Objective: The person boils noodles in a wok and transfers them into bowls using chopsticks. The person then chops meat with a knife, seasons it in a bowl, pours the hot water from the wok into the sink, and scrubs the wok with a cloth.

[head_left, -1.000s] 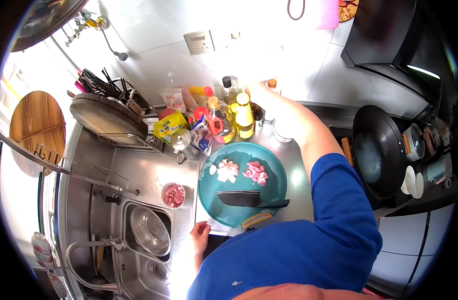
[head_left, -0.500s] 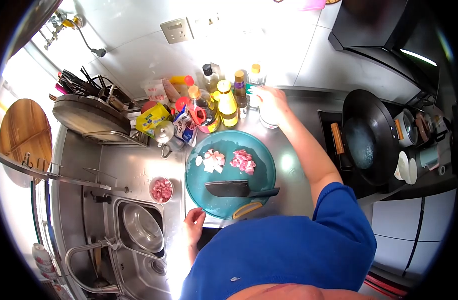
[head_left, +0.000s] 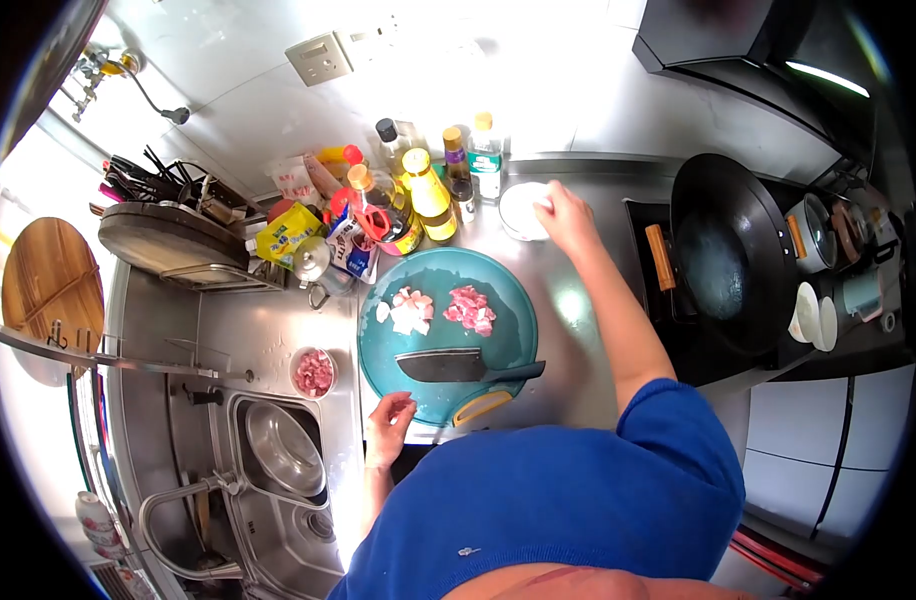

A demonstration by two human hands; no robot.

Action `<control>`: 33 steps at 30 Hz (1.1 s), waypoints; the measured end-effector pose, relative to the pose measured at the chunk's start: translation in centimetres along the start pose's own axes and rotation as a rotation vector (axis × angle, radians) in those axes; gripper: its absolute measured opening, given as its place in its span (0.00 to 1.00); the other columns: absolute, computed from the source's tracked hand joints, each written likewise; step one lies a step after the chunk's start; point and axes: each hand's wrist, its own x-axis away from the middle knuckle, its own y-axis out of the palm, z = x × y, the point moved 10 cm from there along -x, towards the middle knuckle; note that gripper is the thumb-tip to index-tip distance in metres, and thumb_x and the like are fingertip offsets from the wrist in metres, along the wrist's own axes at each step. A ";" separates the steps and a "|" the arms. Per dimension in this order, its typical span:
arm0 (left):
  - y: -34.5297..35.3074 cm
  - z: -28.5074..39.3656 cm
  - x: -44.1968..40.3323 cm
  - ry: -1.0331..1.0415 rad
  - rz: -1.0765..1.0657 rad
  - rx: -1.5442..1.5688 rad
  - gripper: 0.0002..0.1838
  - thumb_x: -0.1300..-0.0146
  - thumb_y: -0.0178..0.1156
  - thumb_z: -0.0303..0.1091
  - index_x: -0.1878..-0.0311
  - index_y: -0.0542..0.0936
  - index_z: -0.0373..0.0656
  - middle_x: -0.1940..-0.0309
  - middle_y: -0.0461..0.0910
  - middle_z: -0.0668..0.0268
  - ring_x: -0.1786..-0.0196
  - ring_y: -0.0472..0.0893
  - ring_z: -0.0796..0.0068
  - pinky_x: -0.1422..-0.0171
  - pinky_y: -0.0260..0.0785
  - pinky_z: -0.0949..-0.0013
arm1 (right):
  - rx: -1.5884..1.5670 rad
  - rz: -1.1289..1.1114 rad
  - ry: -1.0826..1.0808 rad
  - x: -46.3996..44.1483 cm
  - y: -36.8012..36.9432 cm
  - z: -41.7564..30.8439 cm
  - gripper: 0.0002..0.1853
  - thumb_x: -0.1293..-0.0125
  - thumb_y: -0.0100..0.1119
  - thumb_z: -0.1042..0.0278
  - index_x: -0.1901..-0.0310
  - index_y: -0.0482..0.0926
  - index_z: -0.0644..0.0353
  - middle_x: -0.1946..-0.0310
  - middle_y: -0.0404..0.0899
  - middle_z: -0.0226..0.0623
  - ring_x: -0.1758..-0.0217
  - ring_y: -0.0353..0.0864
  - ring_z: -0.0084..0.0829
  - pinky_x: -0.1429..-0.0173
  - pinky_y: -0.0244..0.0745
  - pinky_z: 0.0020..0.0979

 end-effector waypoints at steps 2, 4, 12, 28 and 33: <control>-1.0 -1.1 0.4 -0.019 0.021 0.054 0.11 0.41 0.58 0.26 0.56 0.75 0.35 0.68 0.79 0.64 0.65 0.79 0.78 0.58 0.70 0.77 | -0.015 -0.179 0.082 3.4 1.2 1.6 0.15 0.47 0.57 0.59 0.64 0.70 0.61 0.68 0.77 0.49 0.62 0.77 0.49 0.58 0.70 0.44; -2.7 -2.9 0.9 -0.124 0.129 0.147 0.10 0.41 0.58 0.25 0.56 0.75 0.34 0.68 0.79 0.62 0.66 0.80 0.76 0.60 0.71 0.76 | 0.047 -0.267 0.102 6.3 3.7 3.5 0.14 0.47 0.60 0.59 0.65 0.71 0.58 0.68 0.78 0.45 0.63 0.77 0.46 0.58 0.71 0.39; -6.6 -5.6 1.7 -0.210 0.323 0.397 0.08 0.37 0.53 0.29 0.58 0.74 0.35 0.70 0.79 0.59 0.70 0.80 0.71 0.65 0.71 0.74 | 0.077 -0.382 0.195 7.0 6.5 5.8 0.15 0.45 0.58 0.57 0.63 0.73 0.58 0.67 0.78 0.46 0.61 0.77 0.46 0.58 0.70 0.41; -11.4 -11.4 5.2 -0.358 0.572 0.671 0.09 0.38 0.55 0.33 0.58 0.73 0.41 0.71 0.77 0.61 0.70 0.78 0.67 0.68 0.71 0.69 | -0.018 -0.217 0.211 -1.8 4.9 5.7 0.15 0.47 0.61 0.59 0.59 0.76 0.55 0.69 0.79 0.40 0.63 0.78 0.41 0.56 0.72 0.36; -10.8 -11.4 4.7 -0.393 0.542 0.639 0.08 0.38 0.55 0.34 0.58 0.73 0.41 0.71 0.77 0.61 0.70 0.78 0.68 0.68 0.71 0.70 | -0.043 -0.031 0.211 -3.0 4.4 8.3 0.15 0.47 0.62 0.60 0.61 0.73 0.56 0.63 0.75 0.42 0.59 0.76 0.41 0.55 0.71 0.36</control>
